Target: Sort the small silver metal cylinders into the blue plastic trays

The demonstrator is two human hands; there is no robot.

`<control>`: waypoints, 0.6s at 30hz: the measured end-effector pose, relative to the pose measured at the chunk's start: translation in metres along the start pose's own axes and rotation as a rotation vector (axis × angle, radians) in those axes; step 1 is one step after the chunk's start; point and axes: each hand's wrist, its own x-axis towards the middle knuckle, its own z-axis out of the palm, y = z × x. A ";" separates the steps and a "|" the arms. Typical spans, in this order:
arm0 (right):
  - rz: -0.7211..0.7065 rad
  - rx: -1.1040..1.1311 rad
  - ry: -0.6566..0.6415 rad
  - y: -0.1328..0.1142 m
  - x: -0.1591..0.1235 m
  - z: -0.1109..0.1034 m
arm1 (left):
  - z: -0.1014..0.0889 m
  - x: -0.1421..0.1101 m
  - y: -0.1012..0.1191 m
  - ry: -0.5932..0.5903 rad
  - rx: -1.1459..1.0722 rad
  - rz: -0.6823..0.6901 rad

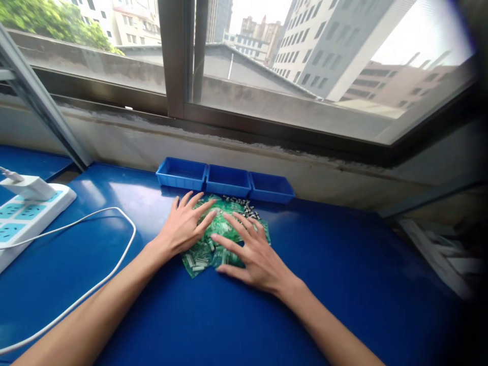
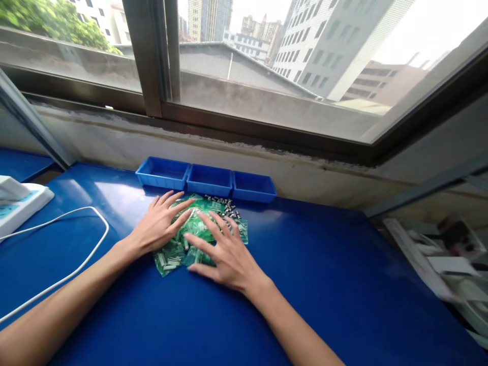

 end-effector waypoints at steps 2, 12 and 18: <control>0.046 -0.023 0.001 0.016 0.005 0.005 | 0.000 0.000 0.000 -0.022 -0.029 -0.011; 0.111 0.125 0.060 0.018 0.005 0.003 | -0.013 -0.003 0.009 0.010 0.013 0.110; 0.175 0.281 0.133 -0.014 -0.010 -0.013 | -0.013 -0.003 0.009 -0.014 0.058 0.137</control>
